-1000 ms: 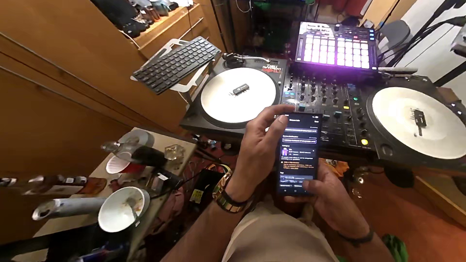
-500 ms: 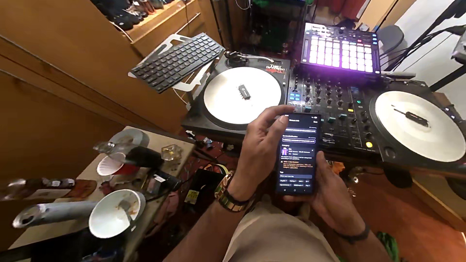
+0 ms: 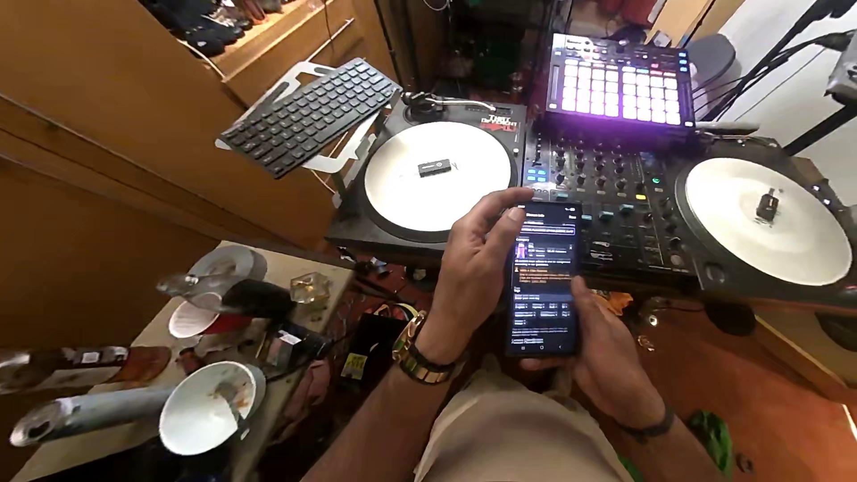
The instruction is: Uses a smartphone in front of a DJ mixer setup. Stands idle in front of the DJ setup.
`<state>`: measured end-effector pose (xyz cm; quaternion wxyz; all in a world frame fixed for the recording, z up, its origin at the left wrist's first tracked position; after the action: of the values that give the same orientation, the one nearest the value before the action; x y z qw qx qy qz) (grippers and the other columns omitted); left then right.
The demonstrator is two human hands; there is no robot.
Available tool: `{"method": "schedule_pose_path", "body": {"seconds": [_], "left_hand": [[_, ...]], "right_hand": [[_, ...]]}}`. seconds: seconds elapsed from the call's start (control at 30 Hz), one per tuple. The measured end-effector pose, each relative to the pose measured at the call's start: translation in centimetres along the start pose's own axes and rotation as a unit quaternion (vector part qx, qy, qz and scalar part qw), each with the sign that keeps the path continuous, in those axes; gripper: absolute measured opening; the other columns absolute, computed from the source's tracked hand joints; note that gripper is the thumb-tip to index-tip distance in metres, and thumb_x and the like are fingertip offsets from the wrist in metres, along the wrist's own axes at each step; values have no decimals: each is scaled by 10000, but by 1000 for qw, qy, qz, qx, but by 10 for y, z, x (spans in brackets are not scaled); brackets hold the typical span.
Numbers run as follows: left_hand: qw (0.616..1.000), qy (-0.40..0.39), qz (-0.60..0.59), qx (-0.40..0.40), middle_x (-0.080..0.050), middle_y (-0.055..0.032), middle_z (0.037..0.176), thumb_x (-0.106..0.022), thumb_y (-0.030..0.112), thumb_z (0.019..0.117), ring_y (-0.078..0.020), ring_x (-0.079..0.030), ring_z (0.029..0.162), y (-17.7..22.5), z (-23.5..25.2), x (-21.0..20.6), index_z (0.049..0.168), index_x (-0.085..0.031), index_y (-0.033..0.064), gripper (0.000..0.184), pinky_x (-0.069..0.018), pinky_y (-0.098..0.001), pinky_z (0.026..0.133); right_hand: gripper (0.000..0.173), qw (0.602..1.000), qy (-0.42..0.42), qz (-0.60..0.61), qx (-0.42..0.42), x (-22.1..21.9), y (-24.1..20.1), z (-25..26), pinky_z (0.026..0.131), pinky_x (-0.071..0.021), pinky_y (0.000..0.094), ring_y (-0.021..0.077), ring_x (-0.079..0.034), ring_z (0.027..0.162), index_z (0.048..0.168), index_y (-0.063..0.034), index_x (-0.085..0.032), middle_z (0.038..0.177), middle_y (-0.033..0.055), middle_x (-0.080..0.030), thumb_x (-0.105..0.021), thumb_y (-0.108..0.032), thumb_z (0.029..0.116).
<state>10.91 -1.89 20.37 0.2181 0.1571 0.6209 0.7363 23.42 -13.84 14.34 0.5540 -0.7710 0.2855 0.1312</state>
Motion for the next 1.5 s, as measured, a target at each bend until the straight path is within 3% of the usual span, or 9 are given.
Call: {"method": "schedule_pose_path", "body": {"seconds": [0.07,0.2,0.37,0.63,0.83,1.2,1.3,1.4,1.5], "left_hand": [[1000,-4,0,-1,-723,-66,1097,-341,233,1109,-170,-717,786,-2,0,0,1402,-593,153,395,-622,-318,643],[1000,-14,-13,-5,-717,-74,1130,-315,227,1116,-185,-725,833,-5,0,0,1393,-594,136,403,-630,-333,690],[999,-23,-23,-2,-711,-91,1143,-307,246,1120,-192,-727,865,-6,0,-1,1408,-583,134,414,-635,-345,709],[1000,-18,-14,2,-715,-79,1162,-317,251,1116,-195,-729,867,0,0,-1,1405,-595,165,410,-636,-352,702],[1000,-12,-19,-4,-705,-131,1162,-320,198,1102,-238,-726,929,-1,4,-4,1357,-610,65,408,-638,-401,781],[1000,-19,-19,-5,-712,-82,1173,-304,226,1114,-192,-729,882,3,-5,-4,1403,-593,145,418,-637,-348,722],[1000,-2,14,-9,-725,-70,1096,-412,198,1094,-178,-723,806,3,-3,-4,1384,-611,163,353,-630,-322,659],[993,40,113,-8,-706,-47,1023,-656,211,956,-178,-685,678,6,-3,-8,1316,-618,202,362,-582,-301,509],[978,47,203,17,-629,-55,1108,-758,300,866,-189,-681,775,7,2,-13,1262,-588,205,441,-592,-367,568]], "right_hand": [[618,1000,-16,5,2,2,1,-1,759,-665,512,336,-749,1000,1374,-88,-536,1173,192,-713,-445,-592,1030],[614,999,-28,20,-6,4,1,-3,793,-657,517,354,-736,1038,1430,-89,-491,1212,211,-693,-410,-568,1054],[480,999,-45,22,-9,6,1,-6,825,-651,507,342,-731,1051,1423,-98,-506,1216,212,-688,-395,-432,1096],[449,998,-66,24,-3,4,-4,-9,826,-647,513,342,-733,1033,1425,-61,-454,1195,213,-692,-533,-236,1020],[584,998,-68,-6,1,6,-3,-14,862,-640,525,341,-724,1057,1442,-61,-437,1222,198,-679,-663,-155,912],[821,994,-103,-19,27,5,-4,-20,906,-626,546,357,-691,1141,1546,-86,-297,1322,188,-634,-744,-153,861],[815,994,-105,-29,33,5,-6,-20,912,-624,542,350,-690,1147,1546,-80,-290,1327,178,-636,-733,-157,867],[805,994,-99,-42,29,5,-4,-17,923,-623,529,342,-691,1143,1546,-86,-316,1326,179,-635,-737,-154,864],[799,993,-101,-57,22,2,-2,-16,931,-622,527,338,-685,1158,1551,-84,-307,1336,175,-630,-717,-144,869]]}}
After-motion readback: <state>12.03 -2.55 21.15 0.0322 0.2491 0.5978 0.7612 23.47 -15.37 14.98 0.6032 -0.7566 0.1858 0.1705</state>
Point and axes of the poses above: each hand's wrist, its own z-axis towards the middle knuckle, its own x-axis out of the back of the hand, y = z × x, the point moved 4 cm from there along z, towards the middle knuckle
